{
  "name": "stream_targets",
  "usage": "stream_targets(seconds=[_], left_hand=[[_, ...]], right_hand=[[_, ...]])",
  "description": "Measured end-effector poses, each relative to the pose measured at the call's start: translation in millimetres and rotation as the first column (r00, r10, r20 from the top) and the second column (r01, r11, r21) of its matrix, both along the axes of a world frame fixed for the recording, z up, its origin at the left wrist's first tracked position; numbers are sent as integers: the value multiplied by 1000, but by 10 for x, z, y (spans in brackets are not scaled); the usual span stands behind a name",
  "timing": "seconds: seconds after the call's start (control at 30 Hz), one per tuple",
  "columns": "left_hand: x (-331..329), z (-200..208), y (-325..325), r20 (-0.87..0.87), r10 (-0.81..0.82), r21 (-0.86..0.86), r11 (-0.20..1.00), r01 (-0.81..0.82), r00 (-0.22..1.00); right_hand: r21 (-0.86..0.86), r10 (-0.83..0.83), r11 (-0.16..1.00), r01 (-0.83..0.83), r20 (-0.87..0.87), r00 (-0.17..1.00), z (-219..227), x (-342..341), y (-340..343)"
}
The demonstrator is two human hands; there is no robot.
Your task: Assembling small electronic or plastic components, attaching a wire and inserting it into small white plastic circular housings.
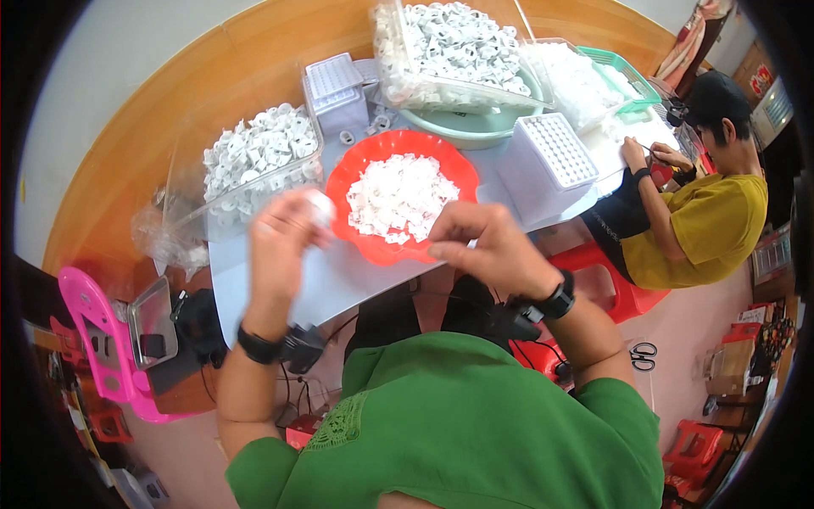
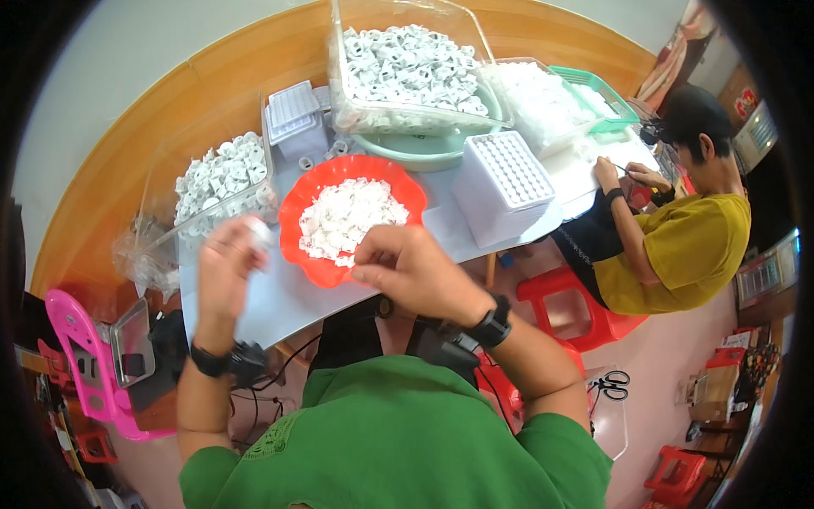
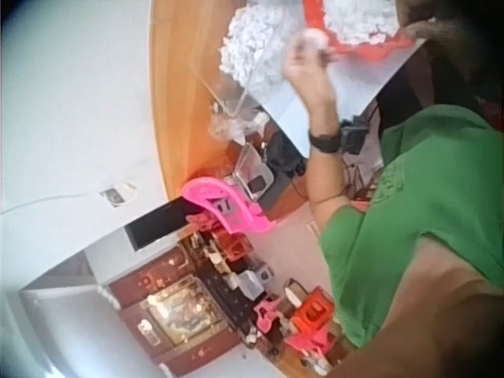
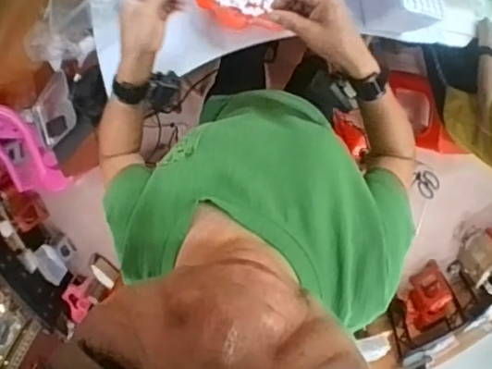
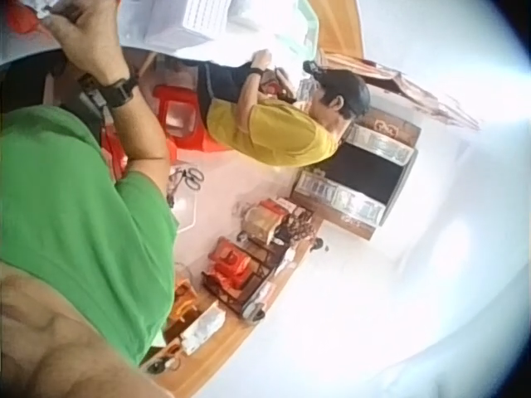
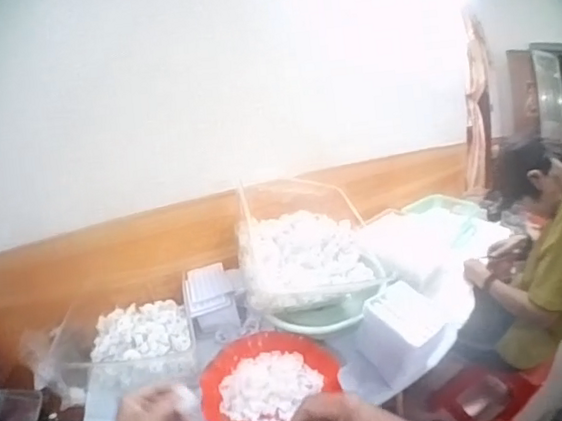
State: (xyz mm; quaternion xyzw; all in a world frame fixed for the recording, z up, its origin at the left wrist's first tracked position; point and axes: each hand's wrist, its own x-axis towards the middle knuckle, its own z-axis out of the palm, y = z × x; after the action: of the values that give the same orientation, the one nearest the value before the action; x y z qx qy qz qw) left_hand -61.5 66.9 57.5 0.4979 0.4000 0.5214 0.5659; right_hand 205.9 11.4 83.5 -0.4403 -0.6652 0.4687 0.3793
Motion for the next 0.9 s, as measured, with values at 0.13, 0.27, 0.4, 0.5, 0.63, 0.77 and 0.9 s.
stream_targets(seconds=[0.13, 0.27, 0.4, 0.5, 0.63, 0.77, 0.9], left_hand=[[-459, 293, 666, 262, 229, 28, 969, -245, 938], [-221, -47, 477, 34, 269, 246, 931, -269, 963], [142, -632, 19, -312, -28, 216, 971, 100, 950], [232, -745, -88, -322, 33, 288, 955, 65, 946], [166, -877, -81, -110, -15, 138, 990, 30, 994], [161, -925, -91, -69, -22, 126, 992, 31, 997], [238, -922, -107, -75, 17, 206, 979, -1, 997]], right_hand=[[57, -78, 994, 90, -178, 981, 413, 260, 200], [170, -246, 954, 246, -23, 969, 643, 524, 659], [210, -419, 897, 389, 125, 899, 756, 649, 1282], [264, -437, 896, 356, 392, 809, 814, 706, 1786], [215, -292, 956, 197, 693, 660, 776, 683, 2357], [71, -110, 993, 89, 797, 594, 690, 574, 2624], [-16, 62, 997, -81, 800, 597, 672, 559, 2740]])
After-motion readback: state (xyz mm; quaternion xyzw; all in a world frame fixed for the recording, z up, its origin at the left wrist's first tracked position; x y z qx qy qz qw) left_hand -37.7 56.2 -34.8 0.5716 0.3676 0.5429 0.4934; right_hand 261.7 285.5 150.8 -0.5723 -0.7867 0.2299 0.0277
